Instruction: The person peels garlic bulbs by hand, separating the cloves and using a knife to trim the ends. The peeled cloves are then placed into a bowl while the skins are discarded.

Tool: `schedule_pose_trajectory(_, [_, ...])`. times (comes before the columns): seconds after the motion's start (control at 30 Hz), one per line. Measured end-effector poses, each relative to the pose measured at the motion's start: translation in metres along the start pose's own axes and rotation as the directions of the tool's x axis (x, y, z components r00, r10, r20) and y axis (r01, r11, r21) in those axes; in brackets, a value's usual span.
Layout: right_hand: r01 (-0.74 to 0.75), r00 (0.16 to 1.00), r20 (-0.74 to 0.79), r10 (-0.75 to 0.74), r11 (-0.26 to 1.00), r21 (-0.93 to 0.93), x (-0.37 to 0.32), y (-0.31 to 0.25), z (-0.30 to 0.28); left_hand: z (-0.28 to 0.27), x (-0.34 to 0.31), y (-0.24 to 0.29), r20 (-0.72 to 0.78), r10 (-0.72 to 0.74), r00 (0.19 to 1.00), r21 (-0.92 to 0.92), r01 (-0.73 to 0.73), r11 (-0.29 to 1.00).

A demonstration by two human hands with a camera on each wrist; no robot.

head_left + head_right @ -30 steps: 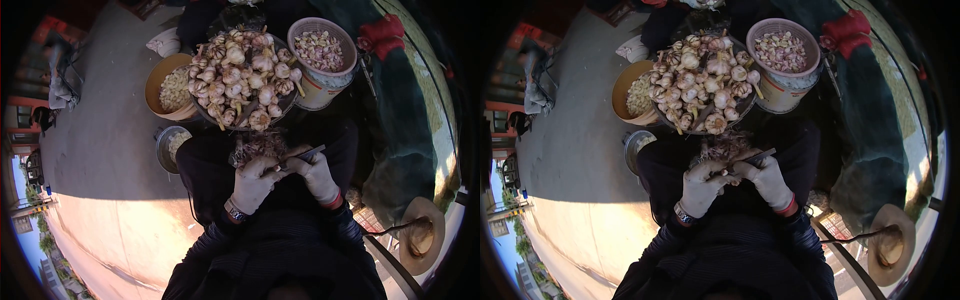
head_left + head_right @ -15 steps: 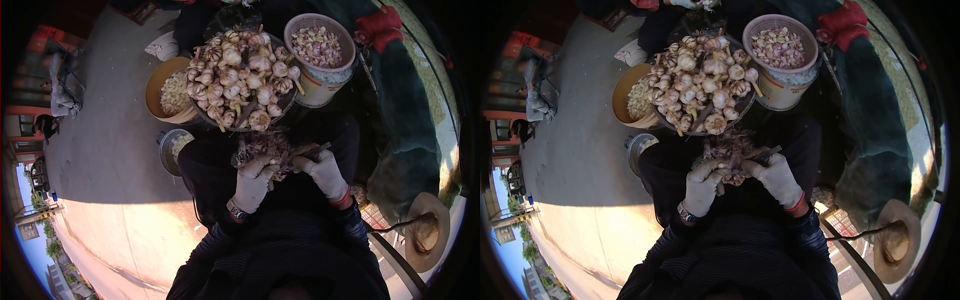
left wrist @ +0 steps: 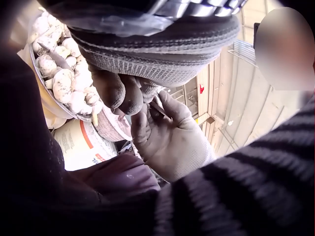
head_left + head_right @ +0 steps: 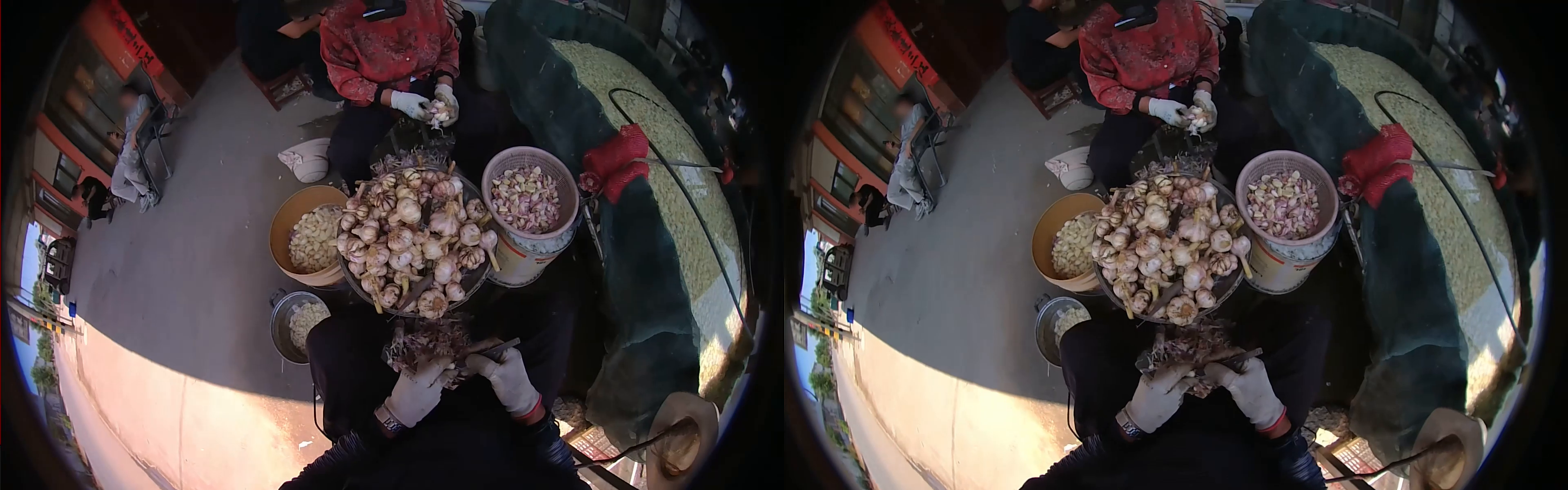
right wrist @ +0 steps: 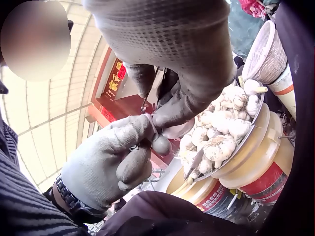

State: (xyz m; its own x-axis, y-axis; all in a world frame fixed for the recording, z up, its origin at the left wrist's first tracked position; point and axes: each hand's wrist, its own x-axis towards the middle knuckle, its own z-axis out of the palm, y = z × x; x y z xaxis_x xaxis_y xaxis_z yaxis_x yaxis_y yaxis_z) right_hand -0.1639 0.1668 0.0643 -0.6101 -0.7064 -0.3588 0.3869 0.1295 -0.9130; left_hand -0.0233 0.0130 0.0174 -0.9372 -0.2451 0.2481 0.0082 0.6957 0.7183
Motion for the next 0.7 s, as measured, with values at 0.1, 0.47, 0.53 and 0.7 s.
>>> schedule_pose_trajectory(0.1, [-0.019, 1.0, -0.003, 0.019, 0.995, 0.096, -0.002, -0.001, 0.0, -0.005, 0.002, -0.001, -0.005, 0.039, 0.999, -0.035, -0.039, 0.999])
schedule_pose_trajectory(0.47, [-0.024, 1.0, 0.011, 0.023, 0.989, 0.148, -0.012, -0.013, -0.002, -0.031, 0.018, 0.038, 0.335, -0.513, 0.79, -0.745, 0.556, 0.369])
schedule_pose_trajectory(0.53, [-0.017, 1.0, 0.021, 0.014, 0.986, 0.166, -0.012, -0.011, -0.003, -0.029, 0.017, 0.033, 0.326, -0.512, 0.794, -0.746, 0.549, 0.376])
schedule_pose_trajectory(0.7, [-0.028, 0.999, 0.026, 0.025, 0.99, 0.139, -0.009, -0.007, -0.006, -0.025, 0.02, 0.038, 0.328, -0.55, 0.768, -0.729, 0.576, 0.37])
